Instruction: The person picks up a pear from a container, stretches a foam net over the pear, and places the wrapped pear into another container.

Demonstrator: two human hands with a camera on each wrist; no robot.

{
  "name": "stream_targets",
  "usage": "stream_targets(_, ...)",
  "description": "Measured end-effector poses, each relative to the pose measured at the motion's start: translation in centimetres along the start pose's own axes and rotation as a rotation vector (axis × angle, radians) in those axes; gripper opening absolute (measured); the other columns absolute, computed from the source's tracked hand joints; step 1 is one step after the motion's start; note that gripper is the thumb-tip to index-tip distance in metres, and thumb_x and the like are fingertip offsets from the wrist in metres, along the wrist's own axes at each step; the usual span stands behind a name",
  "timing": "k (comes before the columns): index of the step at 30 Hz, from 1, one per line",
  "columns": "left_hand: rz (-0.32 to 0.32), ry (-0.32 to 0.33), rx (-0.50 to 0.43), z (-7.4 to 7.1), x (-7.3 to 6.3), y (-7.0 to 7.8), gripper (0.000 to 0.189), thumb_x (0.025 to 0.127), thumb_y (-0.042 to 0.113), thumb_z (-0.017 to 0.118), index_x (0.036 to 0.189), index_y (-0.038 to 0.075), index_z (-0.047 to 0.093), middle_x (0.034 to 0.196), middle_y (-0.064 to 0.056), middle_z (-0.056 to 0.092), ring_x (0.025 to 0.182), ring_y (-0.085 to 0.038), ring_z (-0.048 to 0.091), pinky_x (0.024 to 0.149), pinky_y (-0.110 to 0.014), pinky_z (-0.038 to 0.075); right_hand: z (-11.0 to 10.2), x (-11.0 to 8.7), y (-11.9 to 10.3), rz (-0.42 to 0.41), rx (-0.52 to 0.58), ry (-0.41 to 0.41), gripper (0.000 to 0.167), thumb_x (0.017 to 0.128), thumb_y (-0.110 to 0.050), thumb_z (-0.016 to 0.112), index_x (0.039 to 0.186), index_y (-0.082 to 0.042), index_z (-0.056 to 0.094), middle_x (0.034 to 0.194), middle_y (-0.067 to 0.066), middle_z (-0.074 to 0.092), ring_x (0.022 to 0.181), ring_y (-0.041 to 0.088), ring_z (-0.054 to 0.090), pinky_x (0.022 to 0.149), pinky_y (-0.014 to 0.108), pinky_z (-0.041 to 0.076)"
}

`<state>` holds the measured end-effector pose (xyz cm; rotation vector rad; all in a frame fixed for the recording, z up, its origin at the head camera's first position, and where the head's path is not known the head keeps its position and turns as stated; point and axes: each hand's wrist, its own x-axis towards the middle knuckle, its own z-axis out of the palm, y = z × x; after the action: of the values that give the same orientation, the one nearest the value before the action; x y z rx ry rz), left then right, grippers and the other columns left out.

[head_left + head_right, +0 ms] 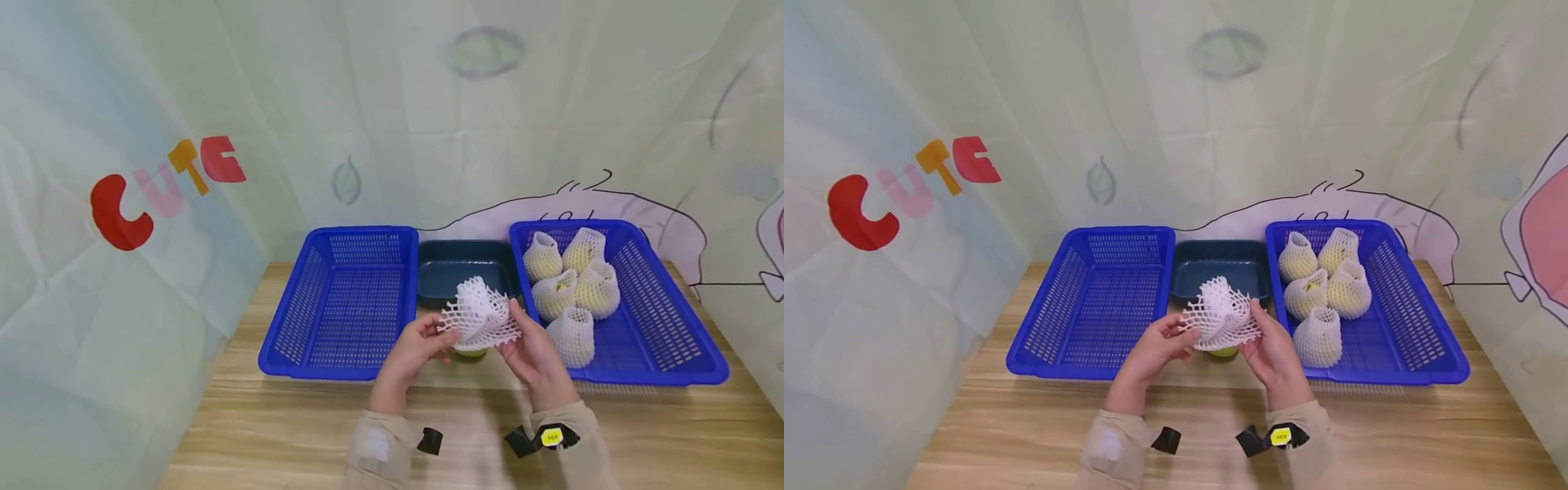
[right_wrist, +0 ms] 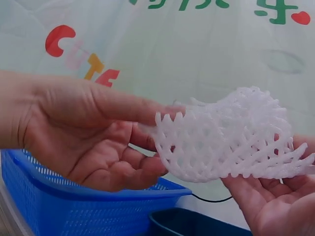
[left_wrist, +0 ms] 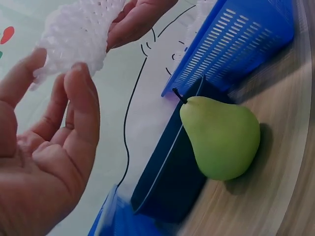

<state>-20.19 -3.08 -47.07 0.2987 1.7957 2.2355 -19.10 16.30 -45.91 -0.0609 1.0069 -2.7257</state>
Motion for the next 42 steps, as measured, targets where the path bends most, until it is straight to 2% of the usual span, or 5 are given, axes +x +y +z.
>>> stream_targets(10, 0.050, 0.265, -0.507, 1.2, 1.0, -1.0, 0.009, 0.097, 0.006, 0.042, 0.096, 0.011, 0.050, 0.094, -0.004, 0.056, 0.081, -0.013, 0.059, 0.071, -0.029, 0.053, -0.4, 0.1, 0.3, 0.060, 0.080, 0.051, 0.023, 0.100, -0.025, 0.038, 0.114, -0.013, 0.052, 0.107, 0.000, 0.057, 0.099, 0.012, 0.056, 0.088, 0.027, 0.045)
stream_targets(17, 0.021, 0.134, -0.841, 1.7, 1.5, 0.2, 0.022, 0.102, 0.015, 0.032, 0.094, 0.014, 0.052, 0.089, 0.003, 0.062, 0.082, -0.007, 0.061, 0.074, -0.020, 0.049, -0.2, 0.6, -0.1, 0.048, 0.210, -0.075, 0.030, 0.101, -0.023, 0.034, 0.103, -0.008, 0.060, 0.101, 0.005, 0.063, 0.095, 0.014, 0.060, 0.083, 0.030, 0.048)
stream_targets(25, 0.407, -0.113, 0.343, -0.1, 1.7, 2.7, 0.007, 0.087, 0.007, 0.054, 0.087, 0.003, 0.060, 0.084, 0.001, 0.059, 0.084, -0.010, 0.053, 0.088, -0.027, 0.037, -0.4, 0.6, -1.8, -0.426, -0.987, -0.186, 0.016, 0.091, -0.004, 0.054, 0.085, -0.015, 0.063, 0.087, -0.005, 0.061, 0.097, 0.007, 0.053, 0.102, 0.030, 0.029)
stream_targets(31, 0.571, 0.062, 1.366, 0.3, 2.5, 2.0, 0.012, 0.087, 0.026, 0.057, 0.085, 0.017, 0.064, 0.099, 0.003, 0.064, 0.116, -0.015, 0.049, 0.108, -0.054, 0.008, -0.3, 1.4, -1.8, -0.655, -1.823, -0.113, 0.005, 0.085, -0.009, 0.065, 0.087, -0.005, 0.065, 0.096, 0.010, 0.066, 0.112, 0.032, 0.050, 0.107, 0.056, 0.012)
stream_targets(42, 0.434, 0.361, 1.346, 2.6, 2.6, -3.3, 0.010, 0.083, 0.017, 0.058, 0.084, 0.009, 0.063, 0.100, -0.008, 0.064, 0.111, -0.026, 0.054, 0.092, -0.036, 0.044, -1.5, 2.2, 1.7, -0.495, -1.966, 0.167, 0.011, 0.078, -0.008, 0.058, 0.070, -0.003, 0.053, 0.090, 0.019, 0.062, 0.118, 0.040, 0.045, 0.103, 0.047, 0.030)
